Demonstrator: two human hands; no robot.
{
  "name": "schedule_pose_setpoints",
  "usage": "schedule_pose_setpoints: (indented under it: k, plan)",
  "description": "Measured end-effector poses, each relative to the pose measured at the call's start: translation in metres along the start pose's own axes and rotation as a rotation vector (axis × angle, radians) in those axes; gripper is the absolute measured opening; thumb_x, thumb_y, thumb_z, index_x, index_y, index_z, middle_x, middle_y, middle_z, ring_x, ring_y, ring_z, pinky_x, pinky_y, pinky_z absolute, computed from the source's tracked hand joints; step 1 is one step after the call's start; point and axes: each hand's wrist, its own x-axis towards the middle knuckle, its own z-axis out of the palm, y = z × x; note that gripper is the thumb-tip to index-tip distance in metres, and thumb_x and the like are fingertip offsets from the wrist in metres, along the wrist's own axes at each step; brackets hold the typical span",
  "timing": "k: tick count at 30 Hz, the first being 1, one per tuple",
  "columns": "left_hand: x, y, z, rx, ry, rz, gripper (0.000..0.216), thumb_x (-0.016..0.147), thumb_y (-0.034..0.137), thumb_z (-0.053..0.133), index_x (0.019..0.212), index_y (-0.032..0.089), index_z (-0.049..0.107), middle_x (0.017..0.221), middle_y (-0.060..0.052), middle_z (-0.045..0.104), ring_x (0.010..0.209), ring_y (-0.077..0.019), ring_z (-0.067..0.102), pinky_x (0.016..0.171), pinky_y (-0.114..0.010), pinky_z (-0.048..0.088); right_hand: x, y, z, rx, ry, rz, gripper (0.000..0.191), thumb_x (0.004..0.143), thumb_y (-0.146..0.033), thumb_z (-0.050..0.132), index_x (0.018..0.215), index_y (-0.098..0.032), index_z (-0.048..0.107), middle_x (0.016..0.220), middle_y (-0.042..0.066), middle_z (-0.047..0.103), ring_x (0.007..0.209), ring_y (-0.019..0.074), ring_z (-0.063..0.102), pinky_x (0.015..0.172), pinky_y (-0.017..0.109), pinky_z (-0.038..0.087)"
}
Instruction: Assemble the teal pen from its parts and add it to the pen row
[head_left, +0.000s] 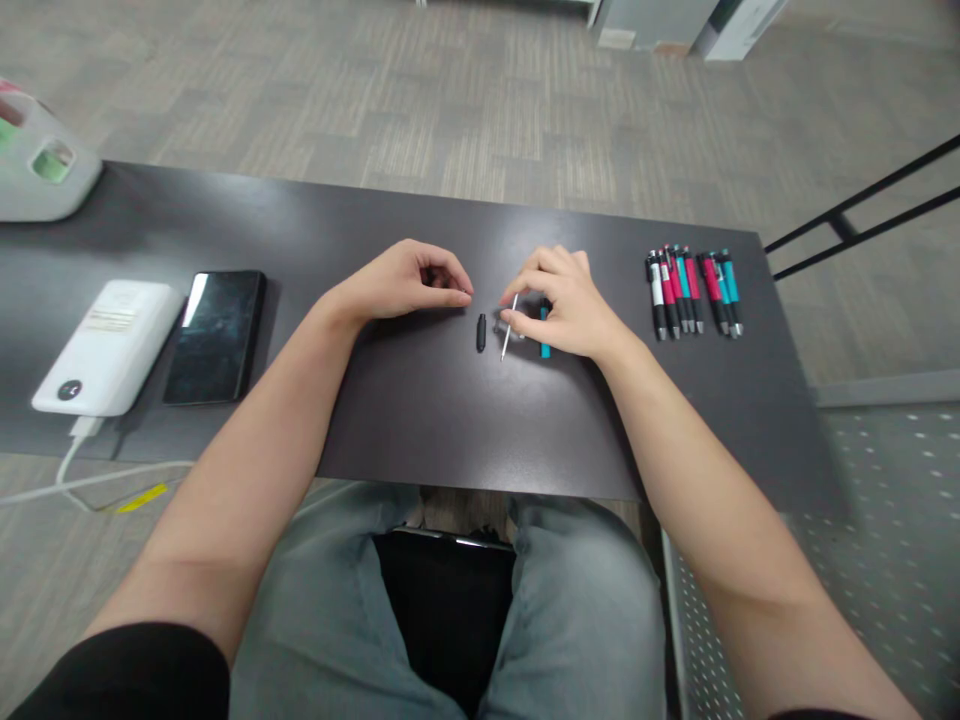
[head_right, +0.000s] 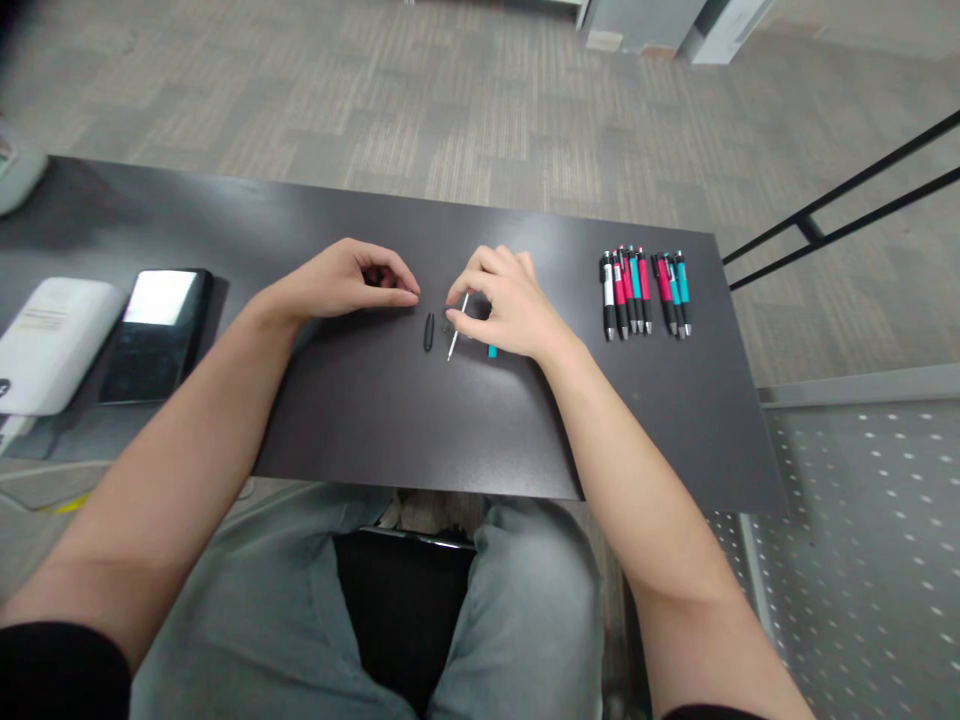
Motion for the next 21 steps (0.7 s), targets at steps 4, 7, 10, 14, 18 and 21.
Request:
schedule_pose_setpoints:
  k: [4, 7, 10, 14, 18, 21]
  plan:
    - [-0.003, 0.006, -0.003, 0.051, -0.042, -0.034, 0.032, 0.085, 0.054, 0.102, 0.096, 0.024, 0.099, 0.067, 0.001, 0.064, 0.066, -0.0166, 0.052, 0.066, -0.033, 0.04, -0.001, 0.002, -0.005, -0.003, 0.005, -0.01, 0.014, 0.108, -0.042, 0.083, 0.11, -0.029, 0.088, 0.121, 0.01, 0.079, 0.118, 0.0382, 0.07, 0.116, 0.059, 0.048]
    - [-0.004, 0.01, -0.006, 0.097, -0.106, -0.06, 0.029, 0.084, 0.054, 0.101, 0.096, 0.028, 0.101, 0.07, 0.0, 0.069, 0.068, -0.0182, 0.056, 0.066, -0.034, 0.039, -0.001, 0.006, -0.012, -0.013, 0.026, 0.015, 0.012, 0.109, -0.038, 0.08, 0.108, -0.029, 0.087, 0.117, 0.01, 0.079, 0.118, 0.0386, 0.071, 0.117, 0.06, 0.049]
    - [-0.004, 0.01, -0.004, 0.134, -0.127, -0.052, 0.028, 0.083, 0.054, 0.1, 0.095, 0.029, 0.102, 0.076, -0.001, 0.076, 0.071, -0.0188, 0.058, 0.068, -0.033, 0.041, 0.0, 0.009, -0.021, -0.007, 0.06, 0.061, 0.01, 0.11, -0.035, 0.079, 0.108, -0.027, 0.084, 0.112, 0.01, 0.078, 0.112, 0.0363, 0.073, 0.112, 0.056, 0.05]
    - [-0.004, 0.01, -0.001, 0.155, -0.127, -0.026, 0.032, 0.085, 0.058, 0.099, 0.098, 0.03, 0.102, 0.085, -0.001, 0.083, 0.075, -0.0189, 0.061, 0.07, -0.033, 0.044, -0.001, 0.008, -0.031, 0.075, 0.034, 0.168, 0.01, 0.107, -0.032, 0.08, 0.111, -0.023, 0.079, 0.093, 0.004, 0.072, 0.086, 0.0255, 0.066, 0.089, 0.044, 0.047]
    - [-0.005, 0.008, -0.001, 0.135, -0.122, -0.02, 0.037, 0.081, 0.061, 0.103, 0.1, 0.029, 0.101, 0.083, -0.001, 0.079, 0.075, -0.0195, 0.061, 0.071, -0.034, 0.044, -0.005, 0.004, -0.035, 0.113, -0.054, 0.275, 0.018, 0.106, -0.04, 0.086, 0.108, -0.024, 0.076, 0.081, -0.001, 0.073, 0.074, 0.0209, 0.061, 0.079, 0.041, 0.04]
    - [-0.004, 0.008, 0.002, 0.128, -0.028, 0.027, 0.042, 0.083, 0.065, 0.105, 0.104, 0.03, 0.099, 0.088, -0.002, 0.078, 0.079, -0.0217, 0.061, 0.075, -0.037, 0.047, -0.005, 0.005, -0.035, 0.113, -0.118, 0.291, 0.021, 0.1, -0.041, 0.09, 0.104, -0.027, 0.075, 0.075, -0.004, 0.073, 0.073, 0.0217, 0.066, 0.078, 0.039, 0.042]
